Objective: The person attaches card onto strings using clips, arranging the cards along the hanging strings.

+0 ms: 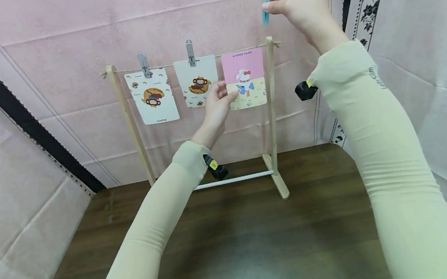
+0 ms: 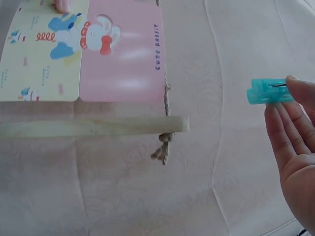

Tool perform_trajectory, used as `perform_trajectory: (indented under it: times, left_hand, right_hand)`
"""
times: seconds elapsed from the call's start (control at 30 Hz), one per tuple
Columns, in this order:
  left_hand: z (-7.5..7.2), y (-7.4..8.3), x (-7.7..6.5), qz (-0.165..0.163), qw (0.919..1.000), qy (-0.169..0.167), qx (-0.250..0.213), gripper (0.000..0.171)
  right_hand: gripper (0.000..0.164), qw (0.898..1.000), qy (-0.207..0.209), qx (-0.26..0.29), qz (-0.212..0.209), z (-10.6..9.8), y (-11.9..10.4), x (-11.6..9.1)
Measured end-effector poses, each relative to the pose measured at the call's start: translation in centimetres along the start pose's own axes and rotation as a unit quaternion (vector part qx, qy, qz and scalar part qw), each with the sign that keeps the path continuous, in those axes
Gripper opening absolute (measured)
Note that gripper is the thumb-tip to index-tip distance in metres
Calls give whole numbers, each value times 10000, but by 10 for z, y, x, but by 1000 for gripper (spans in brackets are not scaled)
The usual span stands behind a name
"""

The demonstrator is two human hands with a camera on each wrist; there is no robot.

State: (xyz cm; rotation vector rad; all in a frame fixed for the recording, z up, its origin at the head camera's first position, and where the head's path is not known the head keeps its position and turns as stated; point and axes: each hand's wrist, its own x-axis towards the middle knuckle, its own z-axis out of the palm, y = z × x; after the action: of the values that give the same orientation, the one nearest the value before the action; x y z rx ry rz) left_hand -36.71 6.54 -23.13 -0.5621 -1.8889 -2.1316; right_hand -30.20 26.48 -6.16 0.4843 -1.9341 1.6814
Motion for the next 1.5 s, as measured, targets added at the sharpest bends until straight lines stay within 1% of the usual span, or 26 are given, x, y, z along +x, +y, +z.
perform_trajectory:
  times: [0.27,0.47,0.6,0.7,0.9,1.13,1.5]
  left_hand:
    - [-2,0,1,15,10000,-48,22,28]
    - [-5,-1,1,-11,10000,-71,-14,30]
    - [-8,-2,0,-91,9999,-41,19,30]
    - [-8,-3,0,-78,10000,4,32,30]
    - [-5,-2,1,49,9999,-54,88,30]
    - [-4,-1,2,58,9999,-52,73,28]
    - [-4,0,1,39,10000,-46,61,28]
  right_hand:
    - [28,9994,-306,-45,136,13,10,5]
    - [26,9988,-404,-146,214,25,22,9]
    - [27,9982,-445,65,395,34,30,11]
    - [27,9973,-493,127,523,38,33,12]
    - [26,9969,-540,-116,561,40,36,13]
    - [26,9962,-498,-351,620,41,38,14]
    - [25,9952,-463,-488,715,43,42,14]
